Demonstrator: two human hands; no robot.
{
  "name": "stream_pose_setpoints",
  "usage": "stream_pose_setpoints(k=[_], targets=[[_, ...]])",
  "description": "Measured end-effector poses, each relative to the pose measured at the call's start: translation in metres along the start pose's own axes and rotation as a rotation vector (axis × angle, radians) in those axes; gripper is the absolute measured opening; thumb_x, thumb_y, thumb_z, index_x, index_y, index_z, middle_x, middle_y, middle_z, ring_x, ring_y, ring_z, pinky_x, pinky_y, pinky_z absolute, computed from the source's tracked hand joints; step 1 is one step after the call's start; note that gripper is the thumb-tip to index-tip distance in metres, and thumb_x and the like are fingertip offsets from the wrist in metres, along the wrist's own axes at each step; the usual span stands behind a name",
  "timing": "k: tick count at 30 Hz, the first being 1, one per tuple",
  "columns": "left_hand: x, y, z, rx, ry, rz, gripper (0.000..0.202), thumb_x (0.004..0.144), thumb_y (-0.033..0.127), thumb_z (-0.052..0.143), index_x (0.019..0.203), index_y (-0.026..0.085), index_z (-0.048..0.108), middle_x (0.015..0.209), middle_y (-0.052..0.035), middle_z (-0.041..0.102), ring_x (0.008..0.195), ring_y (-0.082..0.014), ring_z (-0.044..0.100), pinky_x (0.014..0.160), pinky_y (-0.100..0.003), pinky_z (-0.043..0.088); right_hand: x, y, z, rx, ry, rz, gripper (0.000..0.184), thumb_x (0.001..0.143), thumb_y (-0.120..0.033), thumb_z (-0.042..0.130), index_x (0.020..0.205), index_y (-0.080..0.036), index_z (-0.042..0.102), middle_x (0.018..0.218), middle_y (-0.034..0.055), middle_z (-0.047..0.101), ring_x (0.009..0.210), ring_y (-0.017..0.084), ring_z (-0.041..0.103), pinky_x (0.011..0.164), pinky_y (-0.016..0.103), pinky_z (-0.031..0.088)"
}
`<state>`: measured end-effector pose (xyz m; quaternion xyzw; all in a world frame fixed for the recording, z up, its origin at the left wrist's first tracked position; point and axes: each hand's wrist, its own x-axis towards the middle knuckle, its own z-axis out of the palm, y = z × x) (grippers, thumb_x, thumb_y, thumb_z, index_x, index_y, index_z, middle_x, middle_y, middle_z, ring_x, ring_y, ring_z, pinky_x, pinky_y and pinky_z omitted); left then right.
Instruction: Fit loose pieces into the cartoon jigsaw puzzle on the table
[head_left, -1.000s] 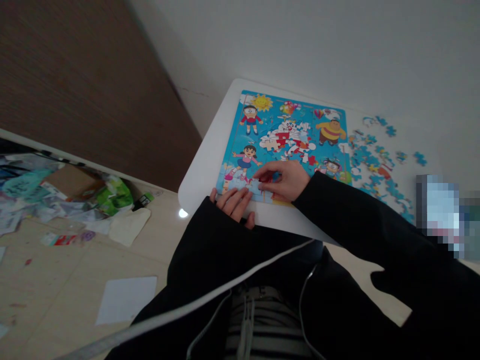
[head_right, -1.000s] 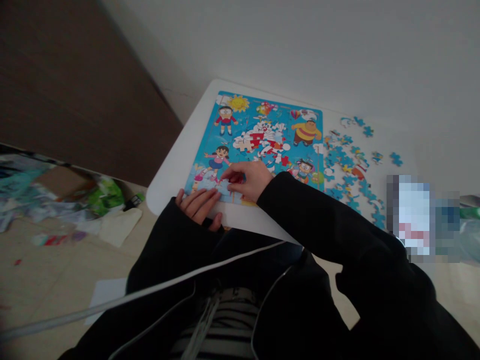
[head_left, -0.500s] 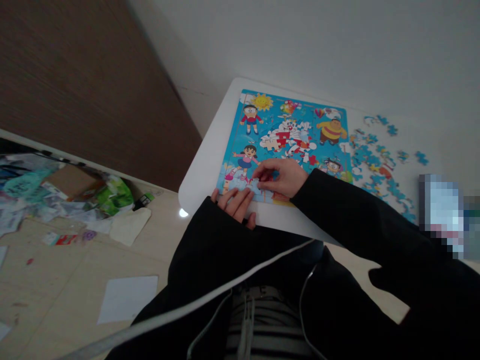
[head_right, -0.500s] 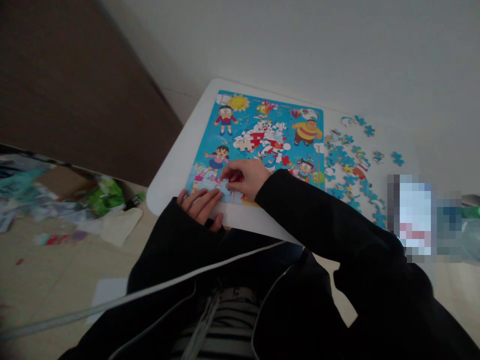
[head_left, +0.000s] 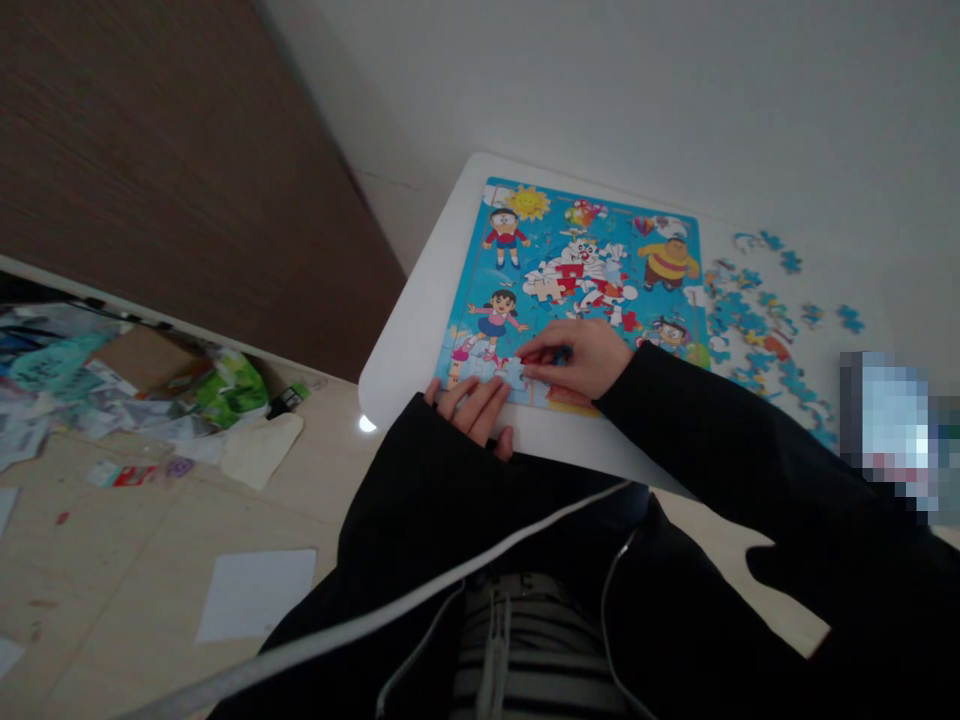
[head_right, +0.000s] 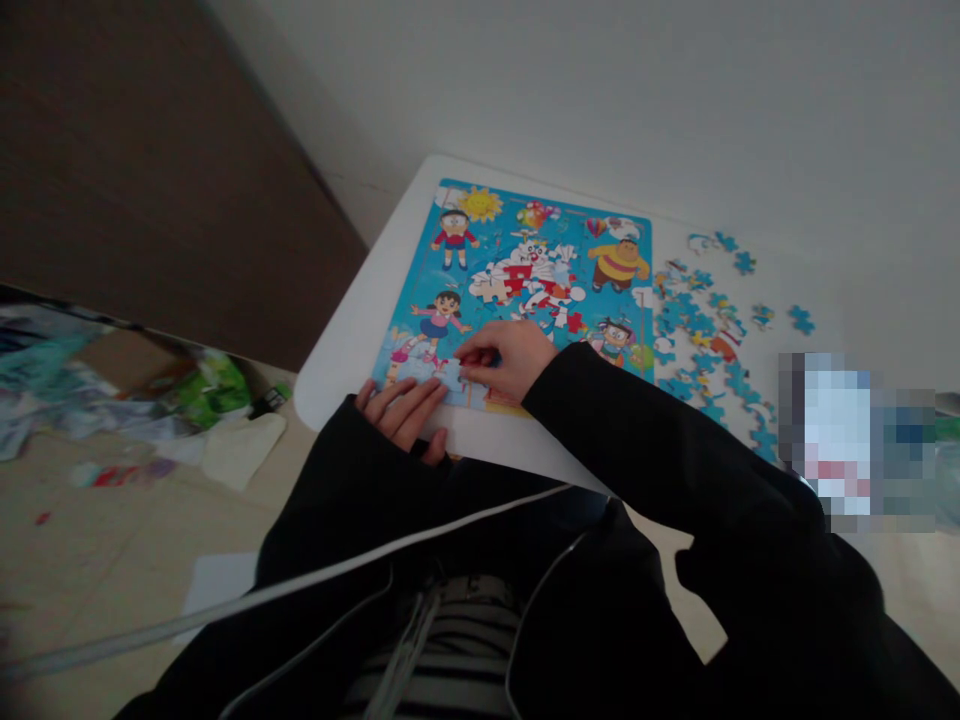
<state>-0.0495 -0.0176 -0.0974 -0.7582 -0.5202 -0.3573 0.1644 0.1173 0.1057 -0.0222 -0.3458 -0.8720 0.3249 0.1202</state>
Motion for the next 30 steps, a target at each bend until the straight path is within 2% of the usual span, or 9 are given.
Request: stream_pose_setpoints(k=[5,10,15,20,26,30], targets=[[0.001,0.001,0.0,-0.006,0.028,-0.029,0.037,0.084,0.036,0.043,0.11,0.015,0.06,0.105,-0.0034,0.066,0.095,-0.0213,0.056,0.103,-0.039,0.024,-0.001,-0.005,0.002,0.038,0.007,0.005,0.02,0.066,-0.024,0.073,0.084,-0.016,0.07,0.077,0.0029,0.069,0.064,0.011,0.06,0.064,0.024,0.048],[0.0,0.004,0.004,-0.033,0.082,-0.053,0.037,0.084,0.036,0.043,0.11,0.016,0.059,0.103,-0.0042,0.067,0.095,-0.021,0.056,0.102,-0.038,0.025,-0.008,0.002,0.0,0.355,0.032,0.107,0.019,0.063,-0.03,0.073,0.073,-0.016,0.064,0.068,0.0014,0.067,0.058,0.01,0.059,0.057,0.024,0.048],[0.001,0.004,0.001,-0.043,0.062,-0.063,0.034,0.083,0.035,0.045,0.107,0.016,0.06,0.102,-0.004,0.067,0.096,-0.0213,0.057,0.101,-0.039,0.027,-0.014,0.016,-0.009,0.564,0.116,0.272,0.024,0.057,-0.031,0.076,0.07,-0.018,0.06,0.06,-0.0011,0.062,0.054,0.01,0.058,0.053,0.022,0.048],[0.001,0.003,-0.002,-0.033,0.036,-0.046,0.033,0.083,0.035,0.046,0.106,0.016,0.06,0.103,-0.0044,0.067,0.096,-0.0213,0.057,0.1,-0.039,0.028,-0.017,0.014,-0.008,0.619,0.149,0.314,0.03,0.059,-0.033,0.076,0.084,-0.018,0.067,0.063,-0.0008,0.064,0.056,0.011,0.061,0.054,0.023,0.051],[-0.001,0.002,0.0,-0.04,0.045,-0.034,0.034,0.081,0.033,0.049,0.108,0.015,0.059,0.105,-0.0053,0.066,0.098,-0.0218,0.057,0.1,-0.04,0.028,-0.014,-0.001,0.008,0.663,0.138,0.344,0.027,0.06,-0.037,0.077,0.076,-0.018,0.068,0.068,0.0033,0.07,0.063,0.015,0.066,0.062,0.026,0.056],[0.001,0.004,0.001,-0.04,0.077,-0.066,0.032,0.083,0.034,0.046,0.106,0.016,0.06,0.102,-0.0045,0.067,0.097,-0.0212,0.057,0.099,-0.039,0.029,-0.011,-0.004,0.012,0.599,0.132,0.368,0.025,0.061,-0.037,0.077,0.073,-0.017,0.068,0.073,0.0065,0.072,0.065,0.016,0.068,0.06,0.027,0.056]])
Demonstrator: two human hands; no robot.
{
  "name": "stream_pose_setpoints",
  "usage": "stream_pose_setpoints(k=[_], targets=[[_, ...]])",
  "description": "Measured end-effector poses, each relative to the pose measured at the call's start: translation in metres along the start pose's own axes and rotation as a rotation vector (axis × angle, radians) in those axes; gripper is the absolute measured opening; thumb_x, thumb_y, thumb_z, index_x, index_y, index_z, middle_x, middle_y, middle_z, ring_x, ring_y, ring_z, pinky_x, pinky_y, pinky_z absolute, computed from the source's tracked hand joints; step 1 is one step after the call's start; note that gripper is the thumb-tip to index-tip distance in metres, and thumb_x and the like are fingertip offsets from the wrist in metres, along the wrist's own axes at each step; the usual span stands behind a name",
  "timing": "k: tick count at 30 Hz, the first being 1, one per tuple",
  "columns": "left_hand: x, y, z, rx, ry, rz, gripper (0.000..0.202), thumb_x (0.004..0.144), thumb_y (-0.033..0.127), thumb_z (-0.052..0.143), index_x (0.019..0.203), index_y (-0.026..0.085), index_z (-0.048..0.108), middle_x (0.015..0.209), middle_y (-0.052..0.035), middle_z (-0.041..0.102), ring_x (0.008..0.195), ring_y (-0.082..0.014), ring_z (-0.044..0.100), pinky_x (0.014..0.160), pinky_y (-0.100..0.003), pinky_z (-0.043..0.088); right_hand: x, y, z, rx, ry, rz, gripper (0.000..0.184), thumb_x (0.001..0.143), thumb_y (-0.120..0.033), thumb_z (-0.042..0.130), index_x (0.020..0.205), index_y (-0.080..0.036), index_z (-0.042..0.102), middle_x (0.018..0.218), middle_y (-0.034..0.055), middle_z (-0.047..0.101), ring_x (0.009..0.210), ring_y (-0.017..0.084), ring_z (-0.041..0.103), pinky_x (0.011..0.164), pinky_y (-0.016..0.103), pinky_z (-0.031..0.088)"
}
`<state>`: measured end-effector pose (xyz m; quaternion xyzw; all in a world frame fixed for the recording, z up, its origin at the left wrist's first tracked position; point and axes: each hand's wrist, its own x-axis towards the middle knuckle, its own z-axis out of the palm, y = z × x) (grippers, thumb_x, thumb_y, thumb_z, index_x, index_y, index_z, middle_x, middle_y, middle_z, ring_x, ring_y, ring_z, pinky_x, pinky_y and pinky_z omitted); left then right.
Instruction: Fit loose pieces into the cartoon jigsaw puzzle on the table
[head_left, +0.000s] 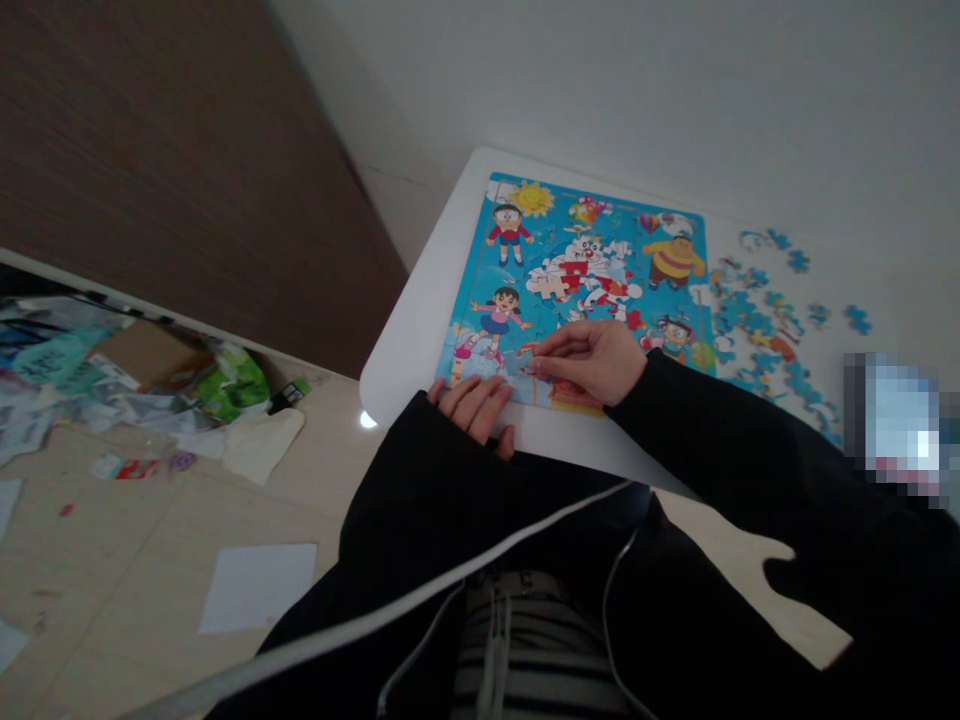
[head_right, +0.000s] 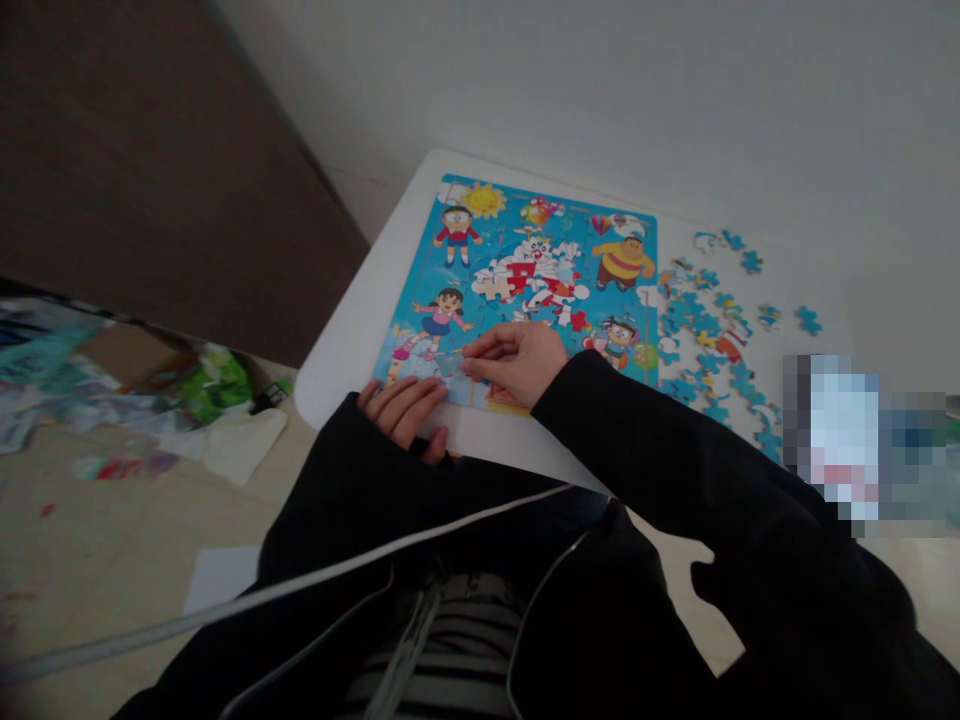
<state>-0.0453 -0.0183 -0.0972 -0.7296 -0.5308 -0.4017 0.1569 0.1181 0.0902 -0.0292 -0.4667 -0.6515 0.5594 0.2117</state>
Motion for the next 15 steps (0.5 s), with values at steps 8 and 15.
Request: stream_pose_setpoints(k=[8,15], targets=[[-0.002,-0.002,-0.001,0.006,-0.025,0.024,0.033,0.082,0.034,0.047,0.108,0.016,0.059,0.105,-0.005,0.066,0.1,-0.0212,0.057,0.1,-0.04,0.029,0.003,-0.011,-0.012,-0.315,-0.047,-0.232,0.016,0.076,-0.027,0.062,0.085,-0.017,0.072,0.079,0.0047,0.072,0.068,0.015,0.066,0.068,0.028,0.053],[-0.002,0.001,0.004,-0.018,0.048,-0.001,0.028,0.084,0.032,0.045,0.101,0.015,0.06,0.099,-0.0062,0.067,0.096,-0.0217,0.057,0.097,-0.041,0.033,0.018,-0.026,-0.006,-0.51,-0.136,-0.348,0.017,0.077,-0.018,0.059,0.087,-0.018,0.072,0.081,0.0022,0.072,0.069,0.013,0.065,0.071,0.025,0.05]])
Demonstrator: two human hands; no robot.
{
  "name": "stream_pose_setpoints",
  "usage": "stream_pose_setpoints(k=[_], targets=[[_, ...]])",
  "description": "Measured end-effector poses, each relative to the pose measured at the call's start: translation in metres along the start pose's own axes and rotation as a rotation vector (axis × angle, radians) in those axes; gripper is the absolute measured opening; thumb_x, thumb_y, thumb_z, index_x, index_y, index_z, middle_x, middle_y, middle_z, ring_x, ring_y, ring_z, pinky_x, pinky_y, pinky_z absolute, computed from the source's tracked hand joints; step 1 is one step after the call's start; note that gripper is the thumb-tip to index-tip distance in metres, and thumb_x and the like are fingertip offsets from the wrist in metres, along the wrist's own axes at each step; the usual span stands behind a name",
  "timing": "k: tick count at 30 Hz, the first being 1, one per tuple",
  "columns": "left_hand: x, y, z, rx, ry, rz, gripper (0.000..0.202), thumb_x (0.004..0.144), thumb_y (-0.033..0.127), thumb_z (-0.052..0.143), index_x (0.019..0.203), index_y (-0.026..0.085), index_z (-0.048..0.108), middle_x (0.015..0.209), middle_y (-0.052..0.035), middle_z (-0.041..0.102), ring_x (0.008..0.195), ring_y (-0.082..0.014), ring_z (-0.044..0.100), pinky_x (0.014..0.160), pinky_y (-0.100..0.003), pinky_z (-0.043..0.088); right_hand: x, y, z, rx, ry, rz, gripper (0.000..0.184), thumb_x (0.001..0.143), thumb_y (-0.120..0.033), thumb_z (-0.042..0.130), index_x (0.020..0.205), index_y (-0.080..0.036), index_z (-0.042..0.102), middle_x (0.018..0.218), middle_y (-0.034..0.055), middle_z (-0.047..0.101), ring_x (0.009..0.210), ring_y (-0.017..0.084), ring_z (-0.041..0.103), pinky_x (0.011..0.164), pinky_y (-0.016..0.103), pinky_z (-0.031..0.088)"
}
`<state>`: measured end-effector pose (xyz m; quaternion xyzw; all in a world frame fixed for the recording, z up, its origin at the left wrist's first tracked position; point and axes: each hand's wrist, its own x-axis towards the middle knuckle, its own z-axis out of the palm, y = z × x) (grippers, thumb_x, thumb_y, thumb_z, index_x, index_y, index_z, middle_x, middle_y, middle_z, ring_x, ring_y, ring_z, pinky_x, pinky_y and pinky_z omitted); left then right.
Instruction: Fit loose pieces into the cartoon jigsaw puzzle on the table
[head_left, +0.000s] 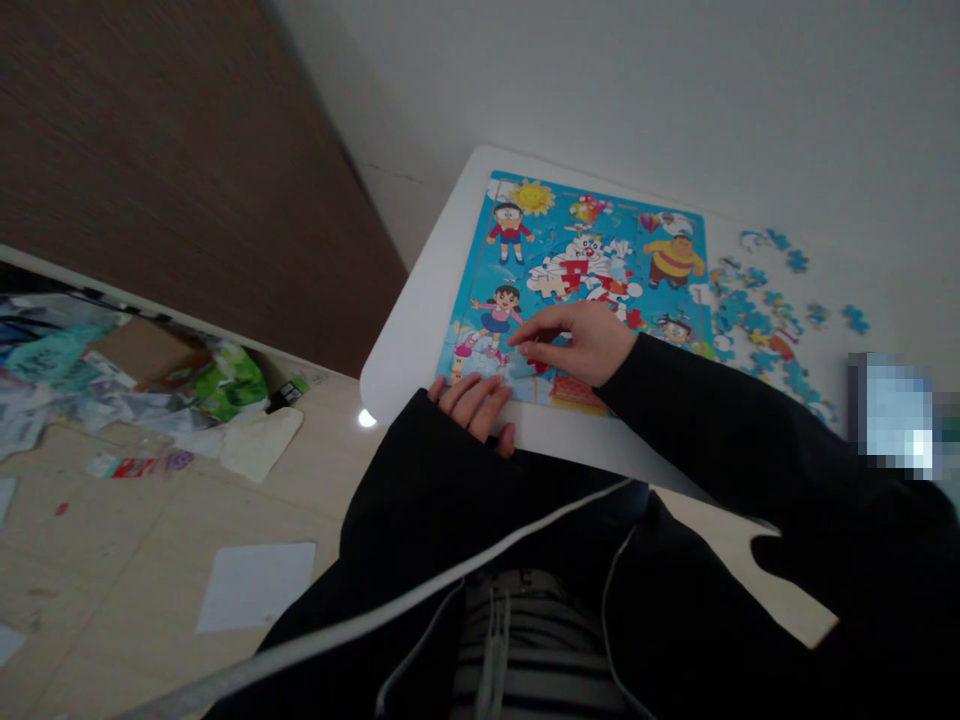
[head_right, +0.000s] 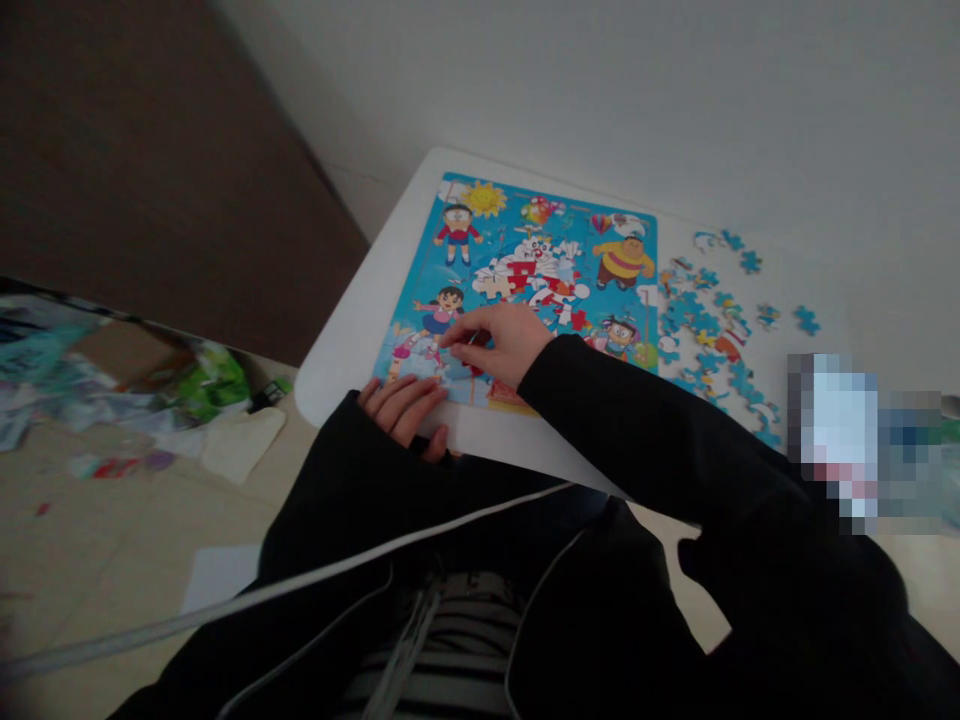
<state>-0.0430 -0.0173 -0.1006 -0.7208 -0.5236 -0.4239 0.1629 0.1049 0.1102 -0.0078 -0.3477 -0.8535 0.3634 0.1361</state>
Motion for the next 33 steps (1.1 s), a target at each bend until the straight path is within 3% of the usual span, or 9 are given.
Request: stream_pose_setpoints(k=[4,10,18,25,33], targets=[[-0.002,0.002,0.003,-0.023,0.042,-0.056,0.028,0.086,0.034,0.043,0.101,0.017,0.06,0.098,-0.006,0.066,0.097,-0.0219,0.057,0.096,-0.042,0.033,0.007,-0.006,0.0,-0.04,0.001,-0.032,0.015,0.074,-0.016,0.059,0.083,-0.017,0.072,0.08,0.0015,0.072,0.067,0.012,0.064,0.066,0.023,0.049],[0.001,-0.002,-0.002,0.019,-0.018,0.025,0.029,0.083,0.034,0.046,0.103,0.017,0.059,0.099,-0.0057,0.066,0.097,-0.0213,0.057,0.094,-0.04,0.033,0.003,-0.001,-0.001,0.051,-0.03,-0.003,0.012,0.07,-0.017,0.062,0.079,-0.016,0.07,0.072,0.002,0.07,0.061,0.011,0.062,0.059,0.021,0.049],[0.003,-0.001,-0.004,-0.005,-0.031,0.003,0.03,0.083,0.033,0.045,0.102,0.015,0.06,0.098,-0.0061,0.066,0.096,-0.0223,0.057,0.093,-0.04,0.034,-0.001,0.009,0.0,0.185,-0.095,0.065,0.01,0.069,-0.023,0.066,0.076,-0.017,0.068,0.068,0.0017,0.07,0.061,0.012,0.064,0.061,0.023,0.053],[-0.001,0.001,0.0,-0.024,0.015,-0.047,0.032,0.084,0.035,0.043,0.103,0.016,0.061,0.1,-0.006,0.066,0.099,-0.0217,0.056,0.097,-0.04,0.033,-0.013,0.019,-0.009,0.257,0.002,0.123,0.016,0.068,-0.032,0.068,0.074,-0.017,0.067,0.069,0.0029,0.07,0.06,0.012,0.064,0.06,0.024,0.054],[-0.001,0.001,-0.001,-0.022,-0.024,-0.049,0.032,0.084,0.036,0.045,0.105,0.018,0.06,0.102,-0.0047,0.066,0.1,-0.0212,0.056,0.099,-0.039,0.032,-0.031,0.029,-0.025,0.19,0.081,0.118,0.018,0.072,-0.035,0.066,0.079,-0.019,0.07,0.073,0.0029,0.071,0.063,0.014,0.064,0.064,0.028,0.055]])
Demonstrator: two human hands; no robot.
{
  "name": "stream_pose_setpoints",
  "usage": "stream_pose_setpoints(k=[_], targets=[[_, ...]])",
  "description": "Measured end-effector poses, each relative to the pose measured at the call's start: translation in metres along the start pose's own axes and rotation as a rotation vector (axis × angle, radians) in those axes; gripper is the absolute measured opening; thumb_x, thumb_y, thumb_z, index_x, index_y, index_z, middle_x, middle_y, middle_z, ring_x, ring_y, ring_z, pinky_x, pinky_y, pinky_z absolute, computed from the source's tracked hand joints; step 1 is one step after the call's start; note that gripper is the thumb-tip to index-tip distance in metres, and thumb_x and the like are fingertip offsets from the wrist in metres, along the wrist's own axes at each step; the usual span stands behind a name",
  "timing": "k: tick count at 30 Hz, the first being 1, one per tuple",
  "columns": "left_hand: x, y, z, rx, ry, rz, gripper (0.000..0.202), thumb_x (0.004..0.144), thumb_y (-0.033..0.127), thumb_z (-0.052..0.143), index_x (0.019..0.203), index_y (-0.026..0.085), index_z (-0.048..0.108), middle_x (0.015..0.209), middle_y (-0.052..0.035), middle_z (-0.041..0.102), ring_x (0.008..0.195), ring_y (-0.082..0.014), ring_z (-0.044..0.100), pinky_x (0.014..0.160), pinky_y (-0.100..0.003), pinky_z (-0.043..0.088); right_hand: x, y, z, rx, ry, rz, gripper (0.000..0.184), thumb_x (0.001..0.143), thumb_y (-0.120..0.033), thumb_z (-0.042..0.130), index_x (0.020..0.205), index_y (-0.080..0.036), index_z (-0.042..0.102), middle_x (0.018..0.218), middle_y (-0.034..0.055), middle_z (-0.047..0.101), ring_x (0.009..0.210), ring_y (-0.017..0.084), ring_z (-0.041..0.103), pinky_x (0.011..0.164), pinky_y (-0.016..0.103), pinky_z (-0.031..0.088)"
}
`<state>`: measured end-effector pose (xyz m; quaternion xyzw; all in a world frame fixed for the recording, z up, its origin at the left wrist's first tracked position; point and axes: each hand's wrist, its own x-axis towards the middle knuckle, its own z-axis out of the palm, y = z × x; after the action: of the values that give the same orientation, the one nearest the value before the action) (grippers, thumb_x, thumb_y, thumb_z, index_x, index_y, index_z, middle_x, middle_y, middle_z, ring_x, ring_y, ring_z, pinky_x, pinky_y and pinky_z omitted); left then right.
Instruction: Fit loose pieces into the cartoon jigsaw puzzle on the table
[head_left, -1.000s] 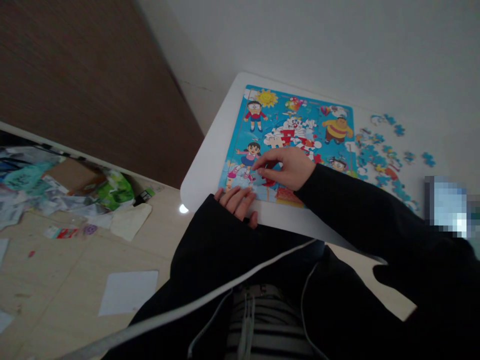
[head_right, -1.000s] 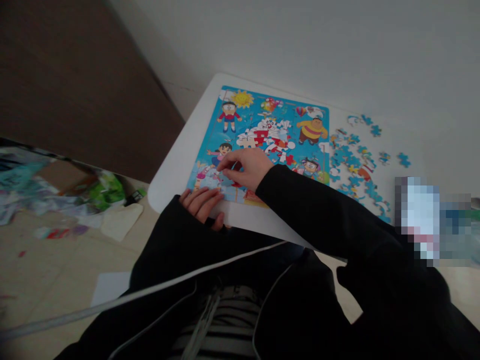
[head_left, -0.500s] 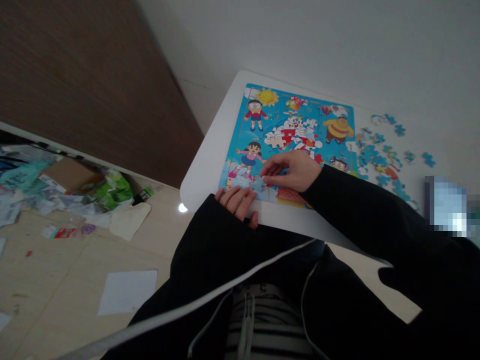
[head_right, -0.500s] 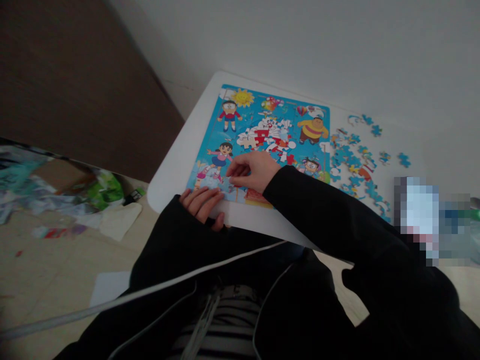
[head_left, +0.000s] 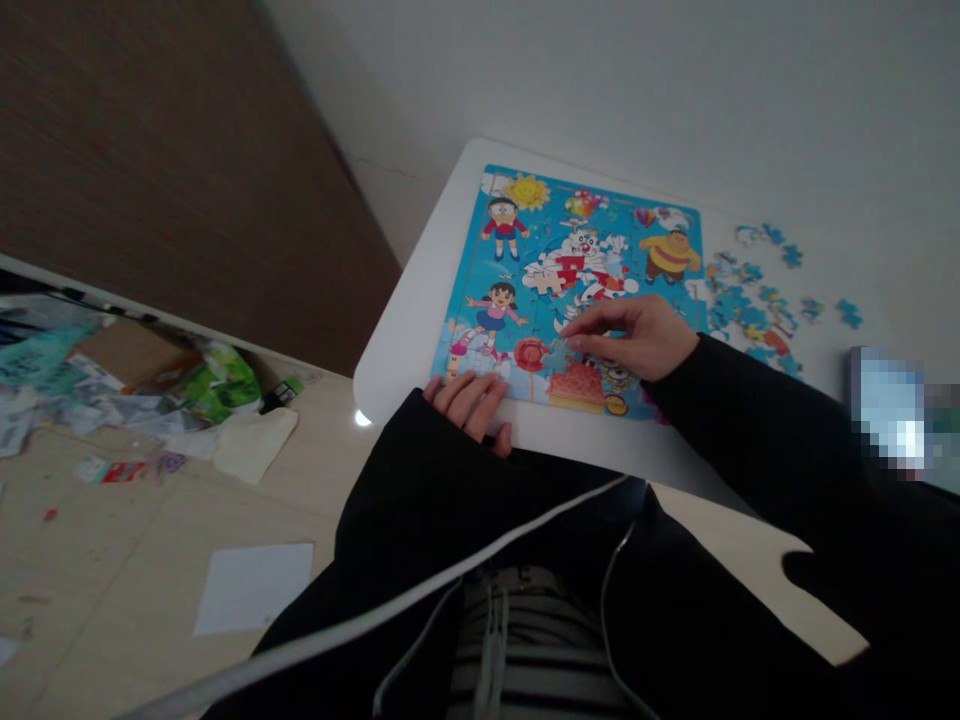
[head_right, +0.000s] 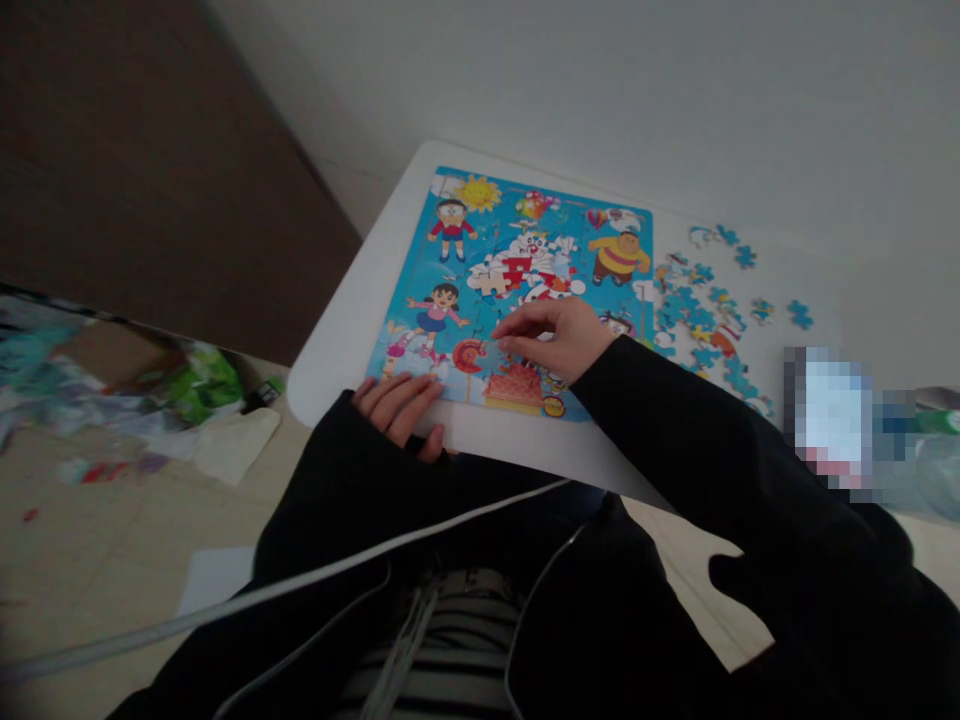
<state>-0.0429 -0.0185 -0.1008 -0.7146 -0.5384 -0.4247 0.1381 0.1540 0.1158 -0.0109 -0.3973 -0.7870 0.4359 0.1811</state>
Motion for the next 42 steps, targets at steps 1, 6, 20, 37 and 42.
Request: stream_pose_setpoints(k=[1,6,20,37,42], targets=[[0.0,0.0,0.0,0.002,-0.01,0.001,0.032,0.084,0.036,0.045,0.106,0.018,0.06,0.103,-0.0048,0.066,0.1,-0.0214,0.056,0.099,-0.039,0.032,-0.001,0.001,0.0,-0.004,-0.008,0.002,0.018,0.072,-0.035,0.066,0.08,-0.019,0.071,0.073,0.0026,0.071,0.063,0.014,0.064,0.064,0.028,0.055],[-0.001,-0.001,-0.002,0.002,-0.001,0.006,0.033,0.084,0.036,0.045,0.107,0.018,0.06,0.103,-0.0047,0.066,0.1,-0.0218,0.056,0.099,-0.04,0.032,-0.005,0.002,0.001,-0.031,-0.022,0.009,0.018,0.074,-0.033,0.063,0.082,-0.02,0.072,0.074,0.0016,0.072,0.064,0.014,0.065,0.064,0.026,0.054],[-0.001,-0.003,-0.005,0.03,-0.066,0.058,0.034,0.084,0.035,0.046,0.109,0.016,0.06,0.105,-0.0054,0.066,0.099,-0.0219,0.057,0.099,-0.039,0.032,-0.016,0.01,0.004,-0.174,-0.12,0.039,0.022,0.076,-0.029,0.06,0.089,-0.019,0.074,0.078,0.0022,0.073,0.064,0.013,0.064,0.059,0.022,0.05],[0.003,-0.002,-0.006,0.017,-0.049,0.079,0.031,0.082,0.035,0.047,0.104,0.017,0.062,0.1,-0.005,0.067,0.096,-0.0216,0.058,0.1,-0.041,0.031,-0.018,0.009,0.0,-0.168,-0.055,-0.026,0.024,0.077,-0.029,0.058,0.089,-0.016,0.074,0.077,0.0044,0.073,0.061,0.012,0.063,0.058,0.022,0.048],[0.007,0.001,0.0,0.006,0.016,0.115,0.027,0.081,0.033,0.047,0.097,0.018,0.063,0.093,-0.004,0.068,0.09,-0.0203,0.059,0.097,-0.039,0.032,-0.006,-0.003,0.009,-0.097,-0.047,-0.042,0.019,0.078,-0.026,0.06,0.089,-0.019,0.074,0.079,0.002,0.074,0.067,0.012,0.065,0.063,0.022,0.051]])
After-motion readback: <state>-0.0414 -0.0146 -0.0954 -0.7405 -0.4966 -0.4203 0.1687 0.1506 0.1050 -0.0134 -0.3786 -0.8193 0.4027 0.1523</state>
